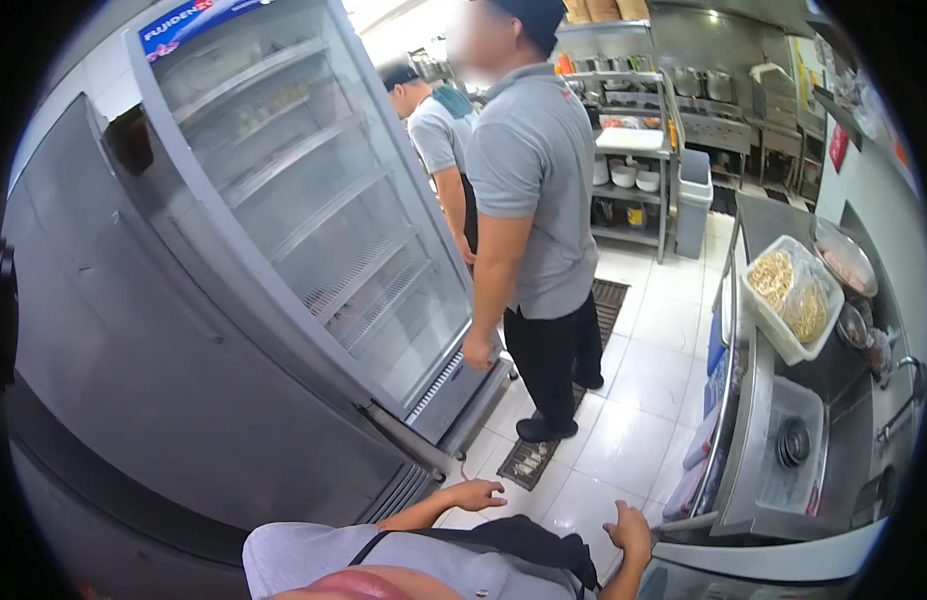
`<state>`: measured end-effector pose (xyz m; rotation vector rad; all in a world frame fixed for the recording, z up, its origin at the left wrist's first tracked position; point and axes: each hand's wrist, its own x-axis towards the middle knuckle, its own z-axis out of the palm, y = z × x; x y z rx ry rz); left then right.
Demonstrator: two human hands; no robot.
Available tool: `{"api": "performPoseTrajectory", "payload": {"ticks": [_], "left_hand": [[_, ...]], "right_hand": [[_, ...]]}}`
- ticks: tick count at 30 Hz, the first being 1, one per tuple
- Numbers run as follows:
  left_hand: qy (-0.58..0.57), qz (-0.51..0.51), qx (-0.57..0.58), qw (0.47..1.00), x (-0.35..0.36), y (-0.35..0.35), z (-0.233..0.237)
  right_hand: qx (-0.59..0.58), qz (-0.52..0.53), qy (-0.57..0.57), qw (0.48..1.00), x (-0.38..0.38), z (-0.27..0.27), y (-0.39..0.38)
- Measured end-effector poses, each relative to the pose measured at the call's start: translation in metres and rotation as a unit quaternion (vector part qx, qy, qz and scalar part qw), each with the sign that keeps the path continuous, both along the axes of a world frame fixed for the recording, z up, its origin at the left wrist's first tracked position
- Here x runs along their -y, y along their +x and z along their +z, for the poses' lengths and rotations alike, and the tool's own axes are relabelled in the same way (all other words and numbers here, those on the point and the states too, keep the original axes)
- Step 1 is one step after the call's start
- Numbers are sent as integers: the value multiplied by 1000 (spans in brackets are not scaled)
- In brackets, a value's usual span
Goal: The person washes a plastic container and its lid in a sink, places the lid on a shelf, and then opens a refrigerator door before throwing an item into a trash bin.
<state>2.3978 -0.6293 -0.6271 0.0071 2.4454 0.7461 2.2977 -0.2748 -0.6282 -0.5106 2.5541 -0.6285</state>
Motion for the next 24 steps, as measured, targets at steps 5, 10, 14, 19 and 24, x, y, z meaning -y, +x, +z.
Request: {"api": "performPoseTrajectory", "payload": {"ticks": [5,10,14,19,24], "left_hand": [[-11,8,8,1000,0,-4,4],[-14,3,17,1000,0,-2,17],[-11,7,13,1000,1,0,12],[-20,-2,9,1000,2,3,13],[-19,-5,3,1000,0,10,6]], "right_hand": [[44,0,7,999,2,-1,-4],[32,20,-1,999,6,-6,-7],[14,31,-17,999,5,-10,-8],[27,21,-4,999,7,-14,-6],[42,25,5,999,6,-14,-4]]}}
